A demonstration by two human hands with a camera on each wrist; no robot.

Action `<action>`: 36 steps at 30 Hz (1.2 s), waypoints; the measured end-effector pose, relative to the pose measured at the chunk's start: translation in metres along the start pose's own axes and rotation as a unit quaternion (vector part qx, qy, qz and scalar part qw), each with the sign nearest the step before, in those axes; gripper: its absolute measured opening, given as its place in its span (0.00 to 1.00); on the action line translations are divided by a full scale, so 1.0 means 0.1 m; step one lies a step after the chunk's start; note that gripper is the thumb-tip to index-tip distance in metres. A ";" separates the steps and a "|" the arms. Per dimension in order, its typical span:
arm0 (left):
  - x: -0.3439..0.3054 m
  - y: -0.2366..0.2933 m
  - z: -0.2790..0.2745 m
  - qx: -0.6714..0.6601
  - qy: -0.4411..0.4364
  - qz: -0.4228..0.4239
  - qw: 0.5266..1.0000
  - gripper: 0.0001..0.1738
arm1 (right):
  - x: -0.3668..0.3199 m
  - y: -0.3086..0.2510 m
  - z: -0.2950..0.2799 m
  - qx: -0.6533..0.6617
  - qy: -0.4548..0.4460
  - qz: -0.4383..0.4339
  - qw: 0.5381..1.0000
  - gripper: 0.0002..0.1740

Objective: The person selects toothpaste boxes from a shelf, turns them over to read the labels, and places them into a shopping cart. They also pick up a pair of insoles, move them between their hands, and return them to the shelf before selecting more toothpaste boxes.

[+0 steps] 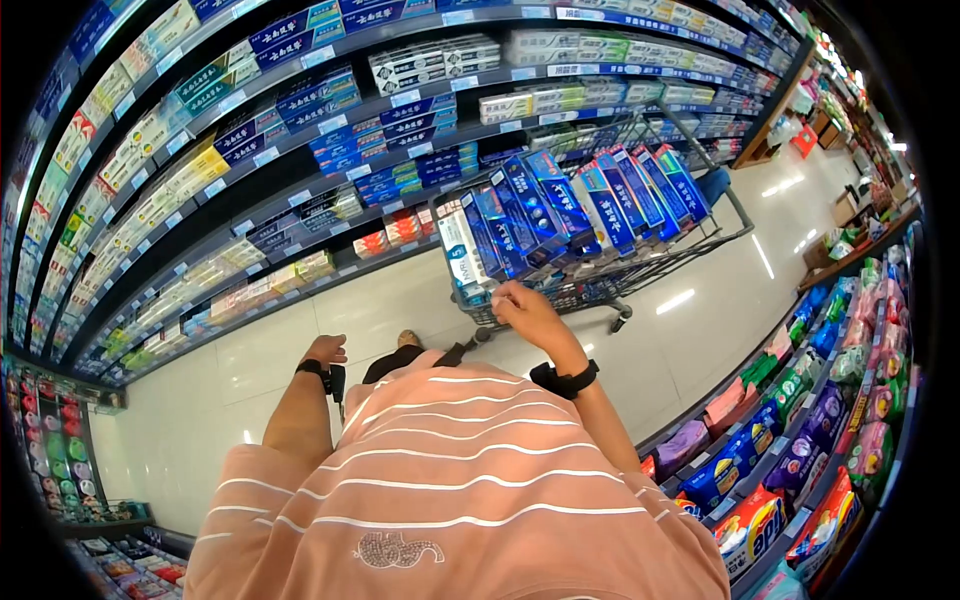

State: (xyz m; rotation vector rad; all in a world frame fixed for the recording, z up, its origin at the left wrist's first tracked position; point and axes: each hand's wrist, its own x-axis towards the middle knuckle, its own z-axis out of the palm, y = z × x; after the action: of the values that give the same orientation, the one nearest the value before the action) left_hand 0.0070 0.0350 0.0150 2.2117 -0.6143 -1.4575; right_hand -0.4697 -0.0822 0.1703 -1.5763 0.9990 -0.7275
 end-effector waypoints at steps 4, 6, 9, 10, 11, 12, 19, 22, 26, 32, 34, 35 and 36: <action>-0.04 -0.08 -0.01 -0.004 0.001 -0.006 1.000 0.32 | 0.01 -0.03 0.01 -0.003 -0.004 0.012 1.000 0.15; -0.02 -0.14 -0.02 0.001 0.001 -0.011 1.000 0.32 | 0.01 -0.02 0.02 -0.006 -0.004 0.015 1.000 0.15; 0.01 -0.22 -0.03 -0.007 0.000 -0.019 1.000 0.31 | 0.08 0.07 0.04 -0.008 -0.005 0.013 1.000 0.14; 0.02 -0.24 -0.04 -0.013 0.000 -0.022 1.000 0.31 | 0.10 0.11 0.06 -0.003 -0.008 0.013 1.000 0.14; 0.03 -0.25 -0.04 -0.013 0.001 -0.021 1.000 0.31 | 0.12 0.16 0.07 0.003 -0.010 0.012 1.000 0.14; 0.03 -0.25 -0.03 -0.014 0.003 -0.021 1.000 0.31 | 0.13 0.16 0.08 0.005 -0.012 0.016 1.000 0.14; -0.04 -0.16 0.00 -0.016 0.002 -0.040 0.999 0.34 | 0.21 0.06 0.08 -0.009 -0.036 0.055 0.998 0.14; -0.04 -0.14 0.01 -0.031 -0.006 -0.040 0.999 0.34 | 0.24 0.03 0.08 -0.002 -0.048 0.086 0.995 0.14; 0.10 -0.16 0.00 -0.019 -0.006 -0.050 0.999 0.32 | 0.29 0.15 0.09 0.014 -0.050 0.082 0.995 0.14; 0.21 -0.06 -0.07 -0.001 -0.045 -0.060 0.997 0.33 | 0.38 0.16 0.12 0.028 -0.028 0.068 0.997 0.14; 0.31 -0.01 -0.11 0.005 -0.044 -0.065 0.997 0.34 | 0.43 0.14 0.12 0.023 -0.028 0.081 0.996 0.14; 0.38 0.04 -0.16 0.003 -0.046 -0.065 0.997 0.34 | 0.47 0.13 0.12 0.023 -0.026 0.087 0.996 0.14; 0.46 0.10 -0.20 0.001 -0.048 -0.065 0.997 0.34 | 0.51 0.11 0.12 0.013 -0.025 0.089 0.996 0.13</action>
State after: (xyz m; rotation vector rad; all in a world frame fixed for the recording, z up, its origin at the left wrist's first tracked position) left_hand 0.0408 0.0026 -0.0067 2.2313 -0.5106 -1.6362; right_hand -0.4380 -0.1226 0.1548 -1.4554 1.0737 -0.5716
